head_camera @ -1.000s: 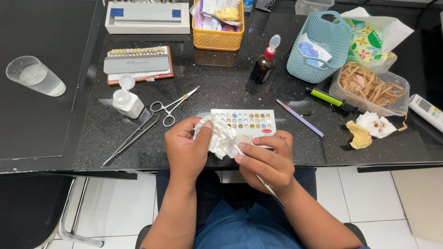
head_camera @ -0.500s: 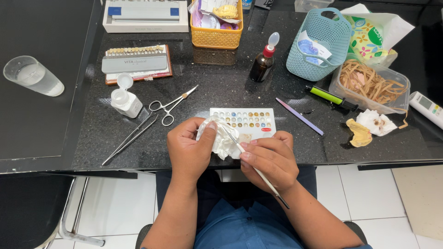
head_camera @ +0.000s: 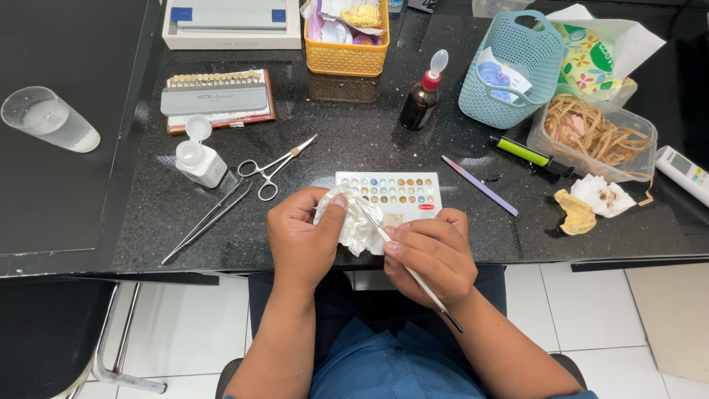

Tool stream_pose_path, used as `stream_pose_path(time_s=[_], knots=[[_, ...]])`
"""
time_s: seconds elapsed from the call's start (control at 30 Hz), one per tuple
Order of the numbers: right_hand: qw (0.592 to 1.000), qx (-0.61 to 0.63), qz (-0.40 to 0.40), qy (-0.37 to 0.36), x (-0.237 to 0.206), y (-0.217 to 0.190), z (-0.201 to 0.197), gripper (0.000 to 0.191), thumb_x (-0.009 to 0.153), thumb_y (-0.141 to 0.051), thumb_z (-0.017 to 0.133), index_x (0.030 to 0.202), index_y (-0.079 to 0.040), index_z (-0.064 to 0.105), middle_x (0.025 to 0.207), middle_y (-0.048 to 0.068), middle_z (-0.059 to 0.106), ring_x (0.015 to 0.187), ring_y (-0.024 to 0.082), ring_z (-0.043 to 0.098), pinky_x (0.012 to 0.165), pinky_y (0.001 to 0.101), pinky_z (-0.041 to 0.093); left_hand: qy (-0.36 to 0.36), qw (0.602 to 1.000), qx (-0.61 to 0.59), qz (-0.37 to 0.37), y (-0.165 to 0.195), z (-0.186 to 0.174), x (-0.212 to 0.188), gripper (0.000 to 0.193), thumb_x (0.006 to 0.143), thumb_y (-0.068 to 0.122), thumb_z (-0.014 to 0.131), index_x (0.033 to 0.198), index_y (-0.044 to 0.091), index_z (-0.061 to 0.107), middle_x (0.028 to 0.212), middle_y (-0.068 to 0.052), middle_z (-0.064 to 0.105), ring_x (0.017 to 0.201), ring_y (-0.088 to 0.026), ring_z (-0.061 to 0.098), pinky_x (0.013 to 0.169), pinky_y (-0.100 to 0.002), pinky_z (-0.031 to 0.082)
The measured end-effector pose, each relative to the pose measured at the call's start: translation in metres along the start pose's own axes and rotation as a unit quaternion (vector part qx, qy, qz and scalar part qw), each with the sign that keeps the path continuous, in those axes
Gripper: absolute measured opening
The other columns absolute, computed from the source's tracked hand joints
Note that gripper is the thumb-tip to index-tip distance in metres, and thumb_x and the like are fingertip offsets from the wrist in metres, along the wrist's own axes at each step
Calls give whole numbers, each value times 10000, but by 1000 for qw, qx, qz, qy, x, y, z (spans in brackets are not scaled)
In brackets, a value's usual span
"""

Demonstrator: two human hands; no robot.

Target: The person cleans a paintbrush on a tissue, then uses tweezers to hold a small artificial tooth while applying paint from a palette with the brush. The person repeatedly dips the brush into the palette and applies paint to the tooth, occasionally adjusting the grip with the tweezers.

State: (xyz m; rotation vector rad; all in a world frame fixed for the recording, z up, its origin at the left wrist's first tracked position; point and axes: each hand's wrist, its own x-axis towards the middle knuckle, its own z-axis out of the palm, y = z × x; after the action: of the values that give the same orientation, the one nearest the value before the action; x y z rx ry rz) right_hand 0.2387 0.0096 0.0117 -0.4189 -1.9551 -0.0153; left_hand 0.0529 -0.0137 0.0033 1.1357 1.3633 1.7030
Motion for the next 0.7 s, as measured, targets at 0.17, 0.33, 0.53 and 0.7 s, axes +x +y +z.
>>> stream_pose_path(time_s=[0.17, 0.33, 0.53, 0.7], knots=[[1000, 1, -1, 3, -2, -1, 0, 260, 814, -50, 808, 1043, -102, 698, 1013, 51, 760, 900, 195, 713, 769, 366, 416, 1, 1000, -8, 1, -3, -1, 0, 125, 940, 83, 715, 871, -20, 734, 758, -30, 724, 683, -30, 624, 602, -199, 496], [1000, 5, -12, 7, -4, 0, 0, 258, 811, -29, 803, 1039, -88, 698, 1017, 59, 755, 891, 204, 685, 761, 368, 441, -2, 1000, -28, -1, -7, -1, -3, 138, 952, 88, 708, 867, -18, 728, 760, -27, 722, 682, -35, 624, 612, -199, 495], [1000, 21, -17, 7, -2, 0, 0, 257, 801, -37, 810, 1025, -75, 688, 1016, 74, 742, 883, 219, 670, 758, 376, 486, 9, 1000, -19, -5, -7, -2, -2, 132, 945, 92, 714, 872, -17, 727, 758, -26, 716, 681, -35, 615, 610, -202, 493], [999, 28, -27, 2, -1, 0, 0, 255, 804, -16, 805, 1026, -66, 689, 1037, 97, 732, 882, 238, 657, 782, 394, 514, 5, 1000, -2, 6, -6, -1, -4, 123, 937, 88, 716, 874, -17, 731, 768, -25, 725, 696, -36, 629, 620, -205, 506]])
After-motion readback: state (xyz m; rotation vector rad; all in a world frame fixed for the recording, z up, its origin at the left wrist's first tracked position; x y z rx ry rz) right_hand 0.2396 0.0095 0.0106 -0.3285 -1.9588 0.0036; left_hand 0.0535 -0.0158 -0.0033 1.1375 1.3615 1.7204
